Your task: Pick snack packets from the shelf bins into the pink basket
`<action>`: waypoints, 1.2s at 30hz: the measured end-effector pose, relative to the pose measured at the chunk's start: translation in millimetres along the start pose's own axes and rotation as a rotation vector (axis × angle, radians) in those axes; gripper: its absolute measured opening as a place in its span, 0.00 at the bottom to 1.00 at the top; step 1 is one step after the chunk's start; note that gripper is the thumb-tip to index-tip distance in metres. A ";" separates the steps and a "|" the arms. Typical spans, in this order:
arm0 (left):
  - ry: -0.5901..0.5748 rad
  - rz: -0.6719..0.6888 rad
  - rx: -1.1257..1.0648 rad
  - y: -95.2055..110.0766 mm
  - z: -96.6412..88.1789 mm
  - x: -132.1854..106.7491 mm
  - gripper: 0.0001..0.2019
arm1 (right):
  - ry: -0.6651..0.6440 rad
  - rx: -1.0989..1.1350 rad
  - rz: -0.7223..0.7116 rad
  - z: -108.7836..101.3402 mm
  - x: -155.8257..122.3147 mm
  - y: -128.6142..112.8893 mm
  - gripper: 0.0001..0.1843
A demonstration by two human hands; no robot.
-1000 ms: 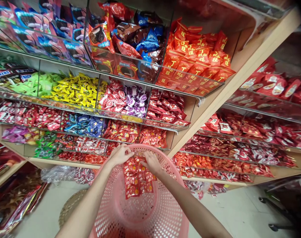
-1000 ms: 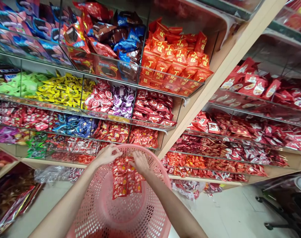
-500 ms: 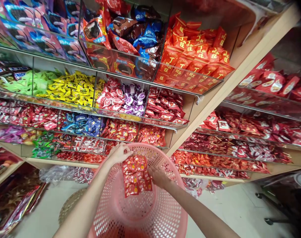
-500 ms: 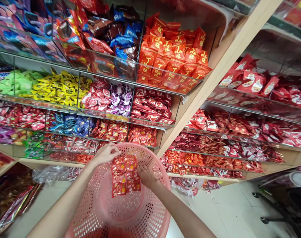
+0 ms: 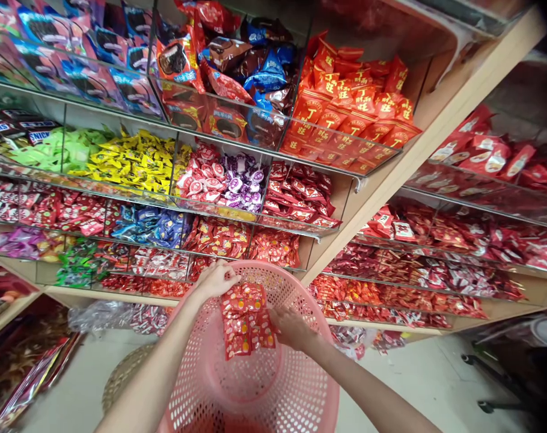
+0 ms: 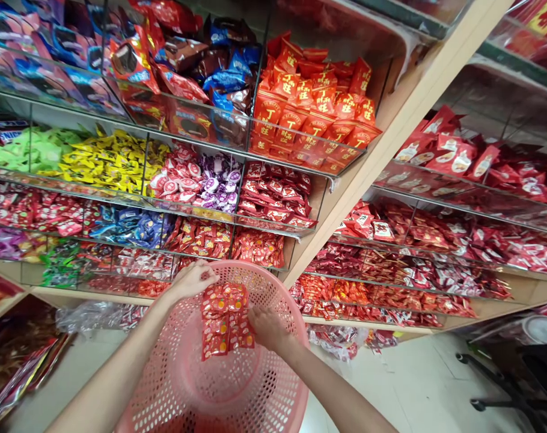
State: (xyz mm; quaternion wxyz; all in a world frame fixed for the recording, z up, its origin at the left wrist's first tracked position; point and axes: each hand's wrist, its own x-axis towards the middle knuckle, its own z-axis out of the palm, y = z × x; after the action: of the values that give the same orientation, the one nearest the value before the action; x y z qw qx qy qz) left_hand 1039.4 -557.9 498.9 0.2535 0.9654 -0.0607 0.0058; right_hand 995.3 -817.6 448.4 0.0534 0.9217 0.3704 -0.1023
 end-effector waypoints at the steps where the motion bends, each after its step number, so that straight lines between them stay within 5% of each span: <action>1: -0.001 -0.003 0.000 0.6 -0.2 -0.3 0.16 | 0.005 0.010 0.001 0.8 3.0 -5.5 0.18; 10: -0.005 -0.004 0.007 2.2 -1.7 -1.0 0.16 | 0.016 0.027 0.153 -0.5 10.6 -33.5 0.19; 17: -0.008 -0.015 -0.004 3.1 -3.0 -1.5 0.16 | -0.224 0.088 -0.134 14.4 -6.4 -41.9 0.10; 23: -0.014 -0.012 0.013 4.6 -4.6 -1.4 0.15 | -0.174 0.134 -0.124 11.3 -4.0 -42.9 0.10; 27: -0.023 -0.005 0.028 4.9 -5.1 -1.6 0.16 | -0.150 0.246 -0.144 -27.9 12.9 -20.5 0.08; 31: -0.014 -0.005 0.042 3.5 -3.9 -1.5 0.16 | 0.271 0.323 0.063 -70.1 48.8 32.4 0.10; 34: -0.009 -0.002 0.049 3.0 -3.3 -1.6 0.16 | 0.485 0.385 0.238 -76.4 73.6 76.3 0.07; 36: -0.014 -0.012 0.050 3.0 -3.4 -2.0 0.16 | 0.465 0.461 0.273 -68.4 84.2 97.3 0.11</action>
State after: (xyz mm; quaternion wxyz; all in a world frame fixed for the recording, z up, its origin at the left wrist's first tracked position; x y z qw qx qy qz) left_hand 1037.1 -558.6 503.3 0.2288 0.9718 -0.0564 -0.0010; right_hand 1132.4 -819.2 498.0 -0.2284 0.9493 0.2130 0.0373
